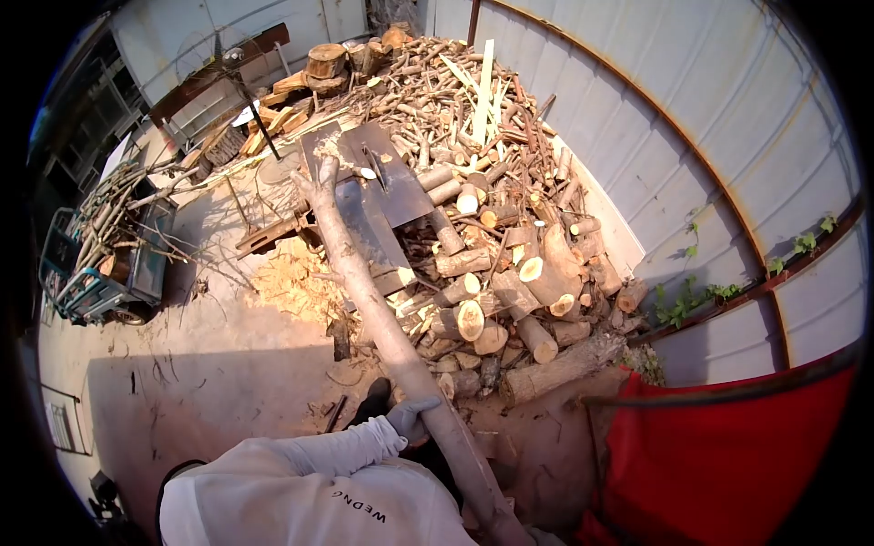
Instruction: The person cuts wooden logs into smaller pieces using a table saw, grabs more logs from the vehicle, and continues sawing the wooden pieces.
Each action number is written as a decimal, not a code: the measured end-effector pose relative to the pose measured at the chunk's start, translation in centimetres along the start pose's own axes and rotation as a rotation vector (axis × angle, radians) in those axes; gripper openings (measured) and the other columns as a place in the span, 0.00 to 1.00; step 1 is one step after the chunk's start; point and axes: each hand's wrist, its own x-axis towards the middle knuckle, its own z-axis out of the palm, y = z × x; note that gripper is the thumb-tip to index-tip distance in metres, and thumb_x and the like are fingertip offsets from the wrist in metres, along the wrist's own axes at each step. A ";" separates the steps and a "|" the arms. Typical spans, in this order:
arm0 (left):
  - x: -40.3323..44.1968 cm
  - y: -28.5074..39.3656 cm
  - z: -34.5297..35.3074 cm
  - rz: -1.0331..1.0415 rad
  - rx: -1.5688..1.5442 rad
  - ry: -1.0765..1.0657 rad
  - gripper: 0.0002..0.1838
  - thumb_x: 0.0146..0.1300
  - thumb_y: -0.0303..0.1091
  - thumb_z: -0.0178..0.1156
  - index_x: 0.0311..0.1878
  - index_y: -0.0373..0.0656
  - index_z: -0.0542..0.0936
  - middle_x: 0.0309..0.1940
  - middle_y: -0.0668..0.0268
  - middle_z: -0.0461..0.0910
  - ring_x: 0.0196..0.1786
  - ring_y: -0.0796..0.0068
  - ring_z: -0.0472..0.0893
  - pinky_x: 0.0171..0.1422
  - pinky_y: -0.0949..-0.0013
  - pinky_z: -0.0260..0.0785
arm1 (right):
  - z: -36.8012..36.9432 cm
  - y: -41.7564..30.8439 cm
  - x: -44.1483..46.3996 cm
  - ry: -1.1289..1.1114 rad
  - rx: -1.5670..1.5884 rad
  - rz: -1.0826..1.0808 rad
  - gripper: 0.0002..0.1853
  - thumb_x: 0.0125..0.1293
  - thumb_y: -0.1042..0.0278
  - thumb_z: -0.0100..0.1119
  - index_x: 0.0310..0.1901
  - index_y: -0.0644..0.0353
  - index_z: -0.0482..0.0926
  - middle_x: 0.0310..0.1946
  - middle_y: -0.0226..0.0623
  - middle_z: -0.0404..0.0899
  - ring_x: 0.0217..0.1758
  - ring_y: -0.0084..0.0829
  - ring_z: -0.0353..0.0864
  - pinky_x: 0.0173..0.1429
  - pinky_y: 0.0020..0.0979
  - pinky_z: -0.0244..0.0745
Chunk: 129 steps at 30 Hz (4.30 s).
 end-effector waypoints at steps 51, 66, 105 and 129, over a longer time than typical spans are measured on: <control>6.0 -5.5 8.9 -0.234 -0.047 -0.475 0.19 0.69 0.35 0.63 0.60 0.40 0.77 0.56 0.58 0.82 0.59 0.59 0.81 0.71 0.52 0.70 | -2.7 -1.3 -3.5 0.196 0.022 0.106 0.47 0.43 0.65 0.81 0.68 0.64 0.70 0.57 0.38 0.80 0.58 0.30 0.78 0.64 0.33 0.73; 12.2 -7.3 4.9 -0.280 -0.085 -0.237 0.24 0.66 0.37 0.66 0.63 0.40 0.74 0.57 0.55 0.81 0.60 0.55 0.81 0.71 0.47 0.70 | -5.0 -0.7 -3.1 0.327 -0.133 0.157 0.44 0.46 0.66 0.78 0.67 0.64 0.72 0.54 0.39 0.82 0.55 0.32 0.80 0.61 0.32 0.76; 19.2 -1.9 9.8 0.002 -0.255 -0.260 0.25 0.68 0.38 0.62 0.64 0.35 0.71 0.57 0.50 0.79 0.60 0.50 0.79 0.73 0.45 0.68 | -12.7 -2.4 2.0 0.288 -0.023 -0.049 0.39 0.48 0.74 0.78 0.65 0.65 0.75 0.50 0.39 0.84 0.49 0.31 0.83 0.52 0.33 0.81; 19.8 0.7 11.0 0.125 -0.259 -0.116 0.23 0.67 0.39 0.66 0.60 0.41 0.73 0.52 0.54 0.80 0.53 0.53 0.82 0.63 0.44 0.75 | -14.7 -2.6 6.0 0.271 -0.016 0.028 0.38 0.46 0.73 0.80 0.62 0.70 0.76 0.47 0.38 0.86 0.46 0.29 0.86 0.53 0.33 0.82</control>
